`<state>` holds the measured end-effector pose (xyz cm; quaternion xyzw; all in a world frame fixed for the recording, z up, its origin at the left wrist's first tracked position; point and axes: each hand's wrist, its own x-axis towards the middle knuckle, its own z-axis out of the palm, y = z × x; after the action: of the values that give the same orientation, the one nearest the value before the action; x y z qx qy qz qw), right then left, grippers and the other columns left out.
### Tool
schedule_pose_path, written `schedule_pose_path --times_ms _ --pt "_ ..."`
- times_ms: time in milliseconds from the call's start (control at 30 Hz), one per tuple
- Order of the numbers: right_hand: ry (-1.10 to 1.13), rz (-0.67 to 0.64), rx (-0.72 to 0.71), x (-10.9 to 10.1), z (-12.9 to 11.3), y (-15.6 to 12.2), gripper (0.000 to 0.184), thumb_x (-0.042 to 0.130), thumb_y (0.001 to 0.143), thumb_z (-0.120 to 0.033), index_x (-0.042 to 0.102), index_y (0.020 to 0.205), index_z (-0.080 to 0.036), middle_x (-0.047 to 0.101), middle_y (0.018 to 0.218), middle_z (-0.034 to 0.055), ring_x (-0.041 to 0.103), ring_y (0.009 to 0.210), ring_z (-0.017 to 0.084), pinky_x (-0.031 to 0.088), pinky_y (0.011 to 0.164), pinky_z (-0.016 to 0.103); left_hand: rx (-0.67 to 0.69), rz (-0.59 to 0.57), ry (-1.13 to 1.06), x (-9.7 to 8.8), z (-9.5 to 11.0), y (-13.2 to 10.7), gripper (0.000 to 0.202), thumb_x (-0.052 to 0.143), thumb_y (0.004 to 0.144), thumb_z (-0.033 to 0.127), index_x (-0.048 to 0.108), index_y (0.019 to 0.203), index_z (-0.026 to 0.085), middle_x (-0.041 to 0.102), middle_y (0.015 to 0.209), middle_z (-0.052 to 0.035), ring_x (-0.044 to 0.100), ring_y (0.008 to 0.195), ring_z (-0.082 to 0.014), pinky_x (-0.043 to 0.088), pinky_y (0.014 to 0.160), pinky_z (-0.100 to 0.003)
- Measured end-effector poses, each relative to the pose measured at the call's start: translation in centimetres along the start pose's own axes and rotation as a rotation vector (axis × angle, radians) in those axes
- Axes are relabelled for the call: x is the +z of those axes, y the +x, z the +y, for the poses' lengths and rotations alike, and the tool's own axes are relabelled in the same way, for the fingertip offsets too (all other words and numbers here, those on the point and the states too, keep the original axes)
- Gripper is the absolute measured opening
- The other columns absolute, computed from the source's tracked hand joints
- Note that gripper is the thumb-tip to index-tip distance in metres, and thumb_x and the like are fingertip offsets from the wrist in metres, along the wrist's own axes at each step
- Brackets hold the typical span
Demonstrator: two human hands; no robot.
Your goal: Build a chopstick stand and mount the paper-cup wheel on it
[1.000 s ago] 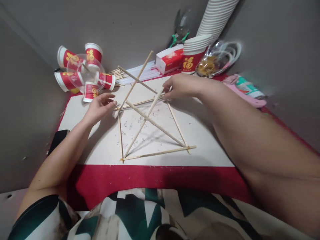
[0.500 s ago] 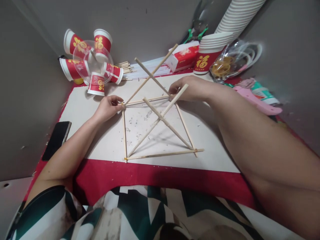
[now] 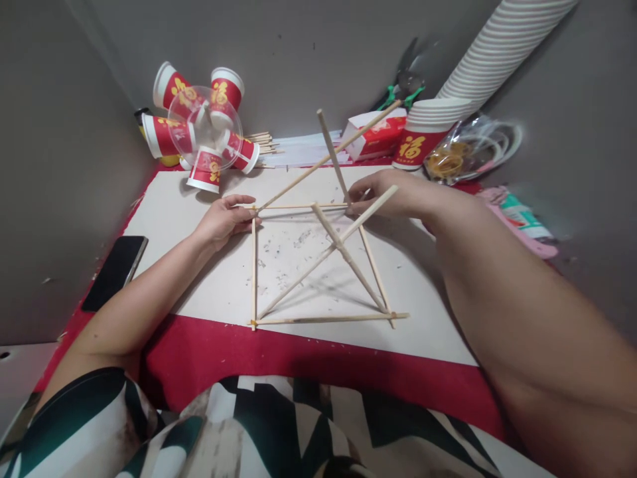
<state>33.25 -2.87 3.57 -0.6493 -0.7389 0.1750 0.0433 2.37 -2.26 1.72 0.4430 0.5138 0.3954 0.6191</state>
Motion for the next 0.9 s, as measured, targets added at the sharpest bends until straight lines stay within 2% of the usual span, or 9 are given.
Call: schedule_pose_path --times_ms 67,200,300,367,433,533,633,700,900 --pt "-0.068 0.008 0.023 -1.1 -0.4 -0.8 0.027 0.07 0.09 -0.025 0.078 0.111 -0.011 0.077 0.094 0.014 0.064 0.077 0.018 0.044 0.072 0.031 -0.029 0.008 -0.01 0.1 0.0 -0.1 0.02 0.066 0.082 -0.004 0.063 0.097 0.009 0.072 0.071 -0.0054 0.073 0.063 -0.0144 0.057 0.061 -0.021" --pt "-0.092 -0.092 0.012 -3.2 -0.9 -2.7 0.014 0.071 0.089 -0.025 0.081 0.087 -0.016 0.074 0.072 0.0071 0.064 0.065 0.016 0.044 0.066 0.031 -0.053 0.028 -0.022 0.3 -0.1 -0.2 0.018 0.063 0.084 -0.007 0.063 0.092 0.009 0.07 0.069 -0.0051 0.073 0.061 -0.0142 0.057 0.061 -0.021" --pt "0.194 -0.374 -0.229 -2.4 -2.1 -3.6 0.018 0.072 0.088 -0.034 0.082 0.084 -0.02 0.075 0.074 0.0043 0.065 0.061 0.014 0.047 0.06 0.028 -0.054 0.018 -0.006 0.4 -0.2 -0.2 0.018 0.063 0.083 -0.007 0.063 0.091 0.009 0.069 0.066 -0.0044 0.072 0.06 -0.0141 0.057 0.061 -0.022" --pt "0.344 -0.432 -0.405 -0.4 -3.3 -3.5 0.018 0.077 0.082 -0.038 0.081 0.084 -0.021 0.076 0.081 0.0044 0.066 0.067 0.015 0.05 0.062 0.028 -0.052 0.016 0.0 0.4 -0.2 -0.3 0.018 0.064 0.083 -0.007 0.062 0.09 0.01 0.068 0.066 -0.0038 0.071 0.059 -0.0138 0.057 0.061 -0.022" --pt "0.5 -0.366 -0.426 2.2 -4.5 -2.9 0.023 0.081 0.077 -0.039 0.079 0.09 -0.02 0.071 0.073 0.0021 0.061 0.06 0.014 0.047 0.054 0.026 -0.052 0.014 0.001 0.5 -0.2 -0.4 0.017 0.063 0.084 -0.006 0.062 0.089 0.01 0.068 0.066 -0.0034 0.071 0.058 -0.0138 0.057 0.061 -0.023" --pt "0.797 -0.183 -0.264 5.6 -6.2 -1.9 0.051 0.081 0.078 -0.039 0.068 0.123 -0.018 0.063 0.065 -0.0022 0.055 0.051 0.012 0.043 0.045 0.024 -0.067 0.002 0.007 0.5 -0.2 -0.4 0.011 0.063 0.087 -0.001 0.064 0.087 0.01 0.066 0.065 -0.0024 0.072 0.059 -0.014 0.056 0.06 -0.022" --pt "0.992 -0.054 -0.211 6.8 -7.7 -1.3 0.071 0.084 0.074 -0.042 0.058 0.136 -0.017 0.066 0.074 -0.0012 0.057 0.054 0.012 0.048 0.046 0.025 -0.087 -0.005 0.009 0.6 -0.2 -0.4 0.009 0.061 0.091 0.005 0.065 0.085 0.01 0.065 0.063 -0.0023 0.071 0.058 -0.0136 0.055 0.059 -0.021" --pt "1.019 0.011 -0.248 6.8 -8.6 -1.0 0.063 0.082 0.075 -0.04 0.061 0.13 -0.017 0.067 0.075 -0.0011 0.059 0.056 0.012 0.05 0.048 0.026 -0.089 -0.008 0.007 0.6 -0.2 -0.3 0.009 0.061 0.092 0.007 0.066 0.084 0.01 0.067 0.064 -0.0035 0.071 0.058 -0.0132 0.055 0.059 -0.021" --pt "0.963 0.16 -0.282 6.5 -10.4 0.5 0.014 0.073 0.078 -0.031 0.071 0.083 -0.018 0.065 0.06 -0.0017 0.057 0.051 0.012 0.049 0.048 0.024 -0.122 -0.031 0.0 0.4 0.0 -0.2 0.011 0.06 0.092 0.006 0.067 0.084 0.01 0.07 0.07 -0.0065 0.07 0.058 -0.0129 0.056 0.06 -0.022"
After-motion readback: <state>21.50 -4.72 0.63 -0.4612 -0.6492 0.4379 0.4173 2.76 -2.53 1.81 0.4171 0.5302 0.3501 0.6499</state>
